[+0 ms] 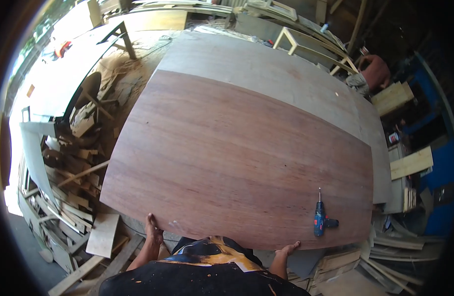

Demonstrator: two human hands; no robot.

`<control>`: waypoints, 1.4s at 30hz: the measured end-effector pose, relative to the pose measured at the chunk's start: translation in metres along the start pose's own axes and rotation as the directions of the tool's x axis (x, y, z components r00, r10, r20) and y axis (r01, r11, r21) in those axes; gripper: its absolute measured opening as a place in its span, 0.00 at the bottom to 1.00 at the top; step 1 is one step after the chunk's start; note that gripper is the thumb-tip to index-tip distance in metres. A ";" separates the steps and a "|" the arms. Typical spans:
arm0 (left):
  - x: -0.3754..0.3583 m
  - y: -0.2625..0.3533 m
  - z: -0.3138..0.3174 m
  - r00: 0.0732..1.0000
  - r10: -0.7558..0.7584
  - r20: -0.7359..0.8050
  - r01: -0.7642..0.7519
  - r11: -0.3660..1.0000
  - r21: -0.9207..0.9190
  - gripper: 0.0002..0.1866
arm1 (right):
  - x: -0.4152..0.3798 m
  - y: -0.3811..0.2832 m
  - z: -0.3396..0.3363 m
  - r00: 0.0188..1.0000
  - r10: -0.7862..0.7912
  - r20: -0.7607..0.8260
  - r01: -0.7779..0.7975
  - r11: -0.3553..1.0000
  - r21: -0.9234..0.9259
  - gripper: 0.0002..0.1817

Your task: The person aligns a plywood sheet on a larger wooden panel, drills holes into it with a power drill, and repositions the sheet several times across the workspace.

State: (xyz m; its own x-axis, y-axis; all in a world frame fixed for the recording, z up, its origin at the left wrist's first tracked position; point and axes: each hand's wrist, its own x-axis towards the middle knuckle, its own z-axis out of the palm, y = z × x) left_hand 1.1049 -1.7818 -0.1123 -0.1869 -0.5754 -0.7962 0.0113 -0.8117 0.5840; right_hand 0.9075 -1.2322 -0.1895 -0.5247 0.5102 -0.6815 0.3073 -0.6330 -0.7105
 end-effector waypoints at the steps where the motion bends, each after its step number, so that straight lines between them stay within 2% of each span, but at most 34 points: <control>1: 0.002 0.002 -0.007 1.000 0.010 0.020 -0.010 1.000 -0.007 0.33 | -0.018 0.001 0.006 0.996 0.011 -0.087 -0.015 0.999 -0.045 0.44; 2: 0.004 0.005 -0.013 0.999 0.019 0.038 -0.019 1.000 -0.011 0.33 | -0.036 0.001 0.014 0.984 0.023 -0.175 -0.039 0.995 -0.088 0.45; 6: 0.011 0.011 -0.023 1.000 -0.004 0.017 0.004 1.000 0.021 0.35 | -0.074 -0.004 0.034 0.965 0.067 -0.254 -0.083 0.995 -0.054 0.46; 8: 0.019 0.009 -0.025 0.997 -0.077 0.020 0.078 0.997 -0.019 0.36 | -0.084 -0.009 0.044 0.948 0.038 -0.316 -0.082 0.988 -0.128 0.46; 12: 0.015 0.008 -0.026 0.998 0.011 0.065 -0.011 1.000 -0.006 0.38 | -0.089 -0.008 0.047 0.954 0.004 -0.300 -0.037 0.994 -0.105 0.46; 14: 0.012 0.013 -0.018 0.998 -0.018 0.056 0.015 0.998 0.062 0.40 | -0.080 -0.007 0.043 0.969 -0.011 -0.246 -0.009 0.997 -0.080 0.47; 18: 0.023 0.010 -0.024 0.997 -0.074 -0.010 0.074 0.994 0.077 0.42 | -0.053 -0.002 0.023 0.929 0.005 -0.370 -0.058 0.989 -0.134 0.47; 20: 0.017 0.013 -0.017 0.996 -0.072 -0.051 0.076 0.993 0.088 0.43 | -0.035 -0.008 0.011 0.867 -0.162 -0.470 0.044 0.967 -0.252 0.46; 21: 0.012 0.016 -0.011 0.991 -0.076 -0.106 0.087 0.991 0.106 0.44 | -0.020 -0.018 0.000 0.862 -0.207 -0.463 0.114 0.969 -0.221 0.44; 22: 0.026 0.013 -0.025 0.996 -0.085 -0.040 0.088 0.993 0.077 0.44 | -0.002 -0.025 -0.015 0.853 -0.253 -0.456 0.185 0.964 -0.190 0.42; 24: 0.026 0.013 -0.026 0.996 -0.091 0.024 0.090 0.994 0.054 0.44 | -0.015 -0.072 0.011 0.803 -0.204 -0.560 -0.061 0.906 -0.418 0.36; 27: 0.013 0.015 -0.016 0.994 -0.114 0.001 0.113 0.991 0.069 0.45 | 0.013 -0.086 0.004 0.759 -0.205 -0.618 -0.133 0.880 -0.456 0.33; 28: 0.005 0.017 -0.009 0.990 -0.118 -0.074 0.125 0.988 0.096 0.47 | 0.020 -0.085 -0.004 0.756 -0.210 -0.620 -0.129 0.880 -0.456 0.33; 30: 0.008 0.010 -0.018 0.995 -0.014 -0.098 0.027 0.991 0.133 0.49 | 0.046 -0.075 -0.032 0.758 -0.220 -0.614 -0.121 0.877 -0.464 0.31; 31: -0.002 0.014 -0.007 0.994 -0.024 -0.104 0.038 0.991 0.129 0.49 | 0.040 -0.077 -0.023 0.755 -0.231 -0.613 -0.117 0.873 -0.473 0.31; 33: -0.025 0.028 0.014 0.975 -0.021 -0.222 0.093 0.944 0.318 0.49 | 0.015 -0.079 -0.003 0.778 -0.243 -0.580 -0.009 0.918 -0.397 0.30; 34: -0.035 0.034 0.025 0.973 -0.032 -0.227 0.106 0.941 0.321 0.49 | 0.013 -0.083 0.009 0.771 -0.251 -0.585 -0.008 0.915 -0.403 0.30; 36: -0.041 0.046 0.037 0.997 -0.079 0.016 0.074 0.980 0.182 0.47 | 0.005 -0.085 0.020 0.727 -0.255 -0.638 -0.014 0.923 -0.385 0.28; 37: -0.040 0.049 0.041 0.995 -0.080 0.053 0.069 0.982 0.174 0.48 | 0.011 -0.082 0.011 0.716 -0.256 -0.650 -0.007 0.928 -0.373 0.28; 39: -0.030 0.045 0.046 0.998 -0.056 0.024 0.048 0.968 0.248 0.48 | 0.026 -0.081 0.004 0.718 -0.301 -0.628 -0.073 0.864 -0.498 0.28; 42: -0.016 0.037 0.046 1.000 0.005 -0.017 0.002 0.928 0.373 0.48 | 0.010 -0.090 0.046 0.700 -0.309 -0.644 -0.069 0.868 -0.491 0.29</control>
State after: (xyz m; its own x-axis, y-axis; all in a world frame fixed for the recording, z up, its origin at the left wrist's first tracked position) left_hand 1.0633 -1.7983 -0.0705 -0.1704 -0.5810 -0.7959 -0.3561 -0.7168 0.5995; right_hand 0.8380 -1.1969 -0.1249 0.0494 0.9276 -0.3703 0.6930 -0.2988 -0.6561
